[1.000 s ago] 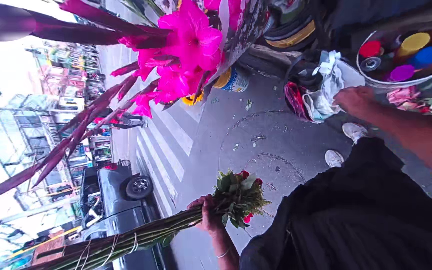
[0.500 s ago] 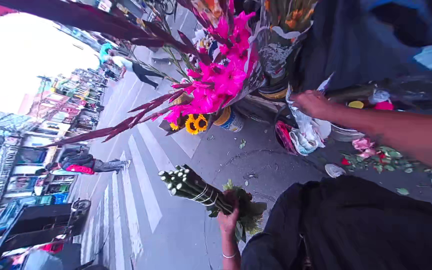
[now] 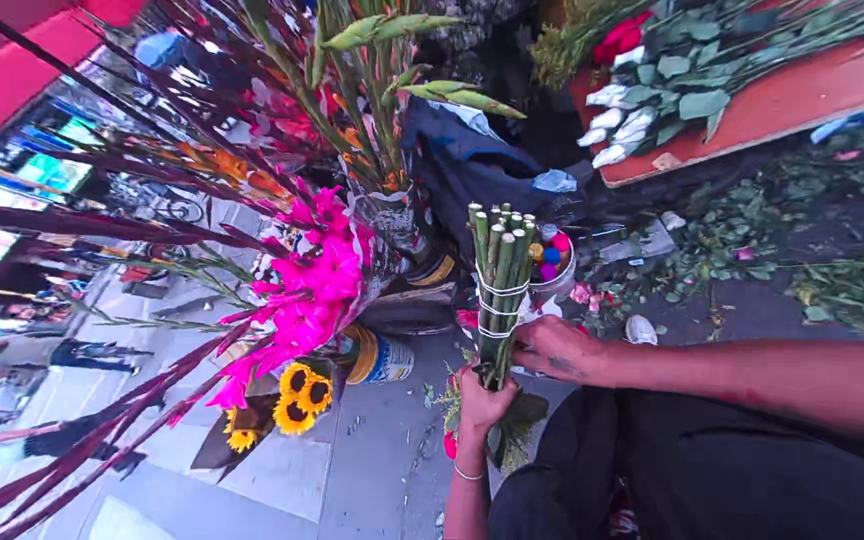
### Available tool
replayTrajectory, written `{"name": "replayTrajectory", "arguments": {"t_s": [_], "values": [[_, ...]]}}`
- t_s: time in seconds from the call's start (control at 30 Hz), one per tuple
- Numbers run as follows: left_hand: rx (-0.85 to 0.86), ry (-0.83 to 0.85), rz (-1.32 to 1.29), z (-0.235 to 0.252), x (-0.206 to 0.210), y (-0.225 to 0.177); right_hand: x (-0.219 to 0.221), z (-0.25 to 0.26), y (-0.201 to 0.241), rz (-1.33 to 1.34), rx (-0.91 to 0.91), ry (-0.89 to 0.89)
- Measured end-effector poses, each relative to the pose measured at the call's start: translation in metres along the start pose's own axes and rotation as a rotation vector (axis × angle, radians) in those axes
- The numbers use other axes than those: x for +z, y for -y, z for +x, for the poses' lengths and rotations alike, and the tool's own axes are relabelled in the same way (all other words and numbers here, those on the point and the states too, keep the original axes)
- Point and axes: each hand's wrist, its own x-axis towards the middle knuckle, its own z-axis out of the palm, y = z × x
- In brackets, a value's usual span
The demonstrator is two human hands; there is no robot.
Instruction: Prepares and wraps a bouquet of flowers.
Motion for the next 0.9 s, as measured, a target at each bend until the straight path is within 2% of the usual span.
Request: {"name": "replayTrajectory", "arguments": {"t_s": [0.2, 0.27, 0.37, 0.43, 0.53, 0.63, 0.7, 0.8, 0.9], "values": [[-0.018, -0.004, 0.013, 0.015, 0.016, -0.023, -0.043, -0.057, -0.031, -0.174, 0.063, 0.229], [-0.026, 0.035, 0.035, 0.016, 0.022, -0.032, -0.059, -0.068, -0.031, -0.057, 0.093, 0.313], [0.014, 0.090, 0.109, 0.017, 0.042, -0.045, -0.078, -0.079, -0.024, 0.205, 0.272, 0.490], [0.014, 0.135, 0.152, 0.019, 0.058, -0.058, -0.085, -0.094, -0.029, 0.271, 0.300, 0.480], [0.013, 0.207, 0.180, 0.022, 0.085, -0.085, -0.093, -0.130, -0.050, 0.208, 0.242, 0.370], [0.011, 0.302, 0.191, 0.025, 0.114, -0.118, -0.110, -0.176, -0.065, 0.124, 0.390, 0.250], [0.010, 0.374, 0.199, 0.030, 0.141, -0.136, -0.127, -0.216, -0.081, 0.091, 0.513, 0.088], [0.028, 0.519, 0.246, 0.037, 0.186, -0.158, -0.152, -0.277, -0.095, 0.231, 0.694, -0.337], [0.088, 0.680, 0.299, 0.047, 0.236, -0.180, -0.193, -0.315, -0.077, 0.744, 1.004, -0.884]]}}
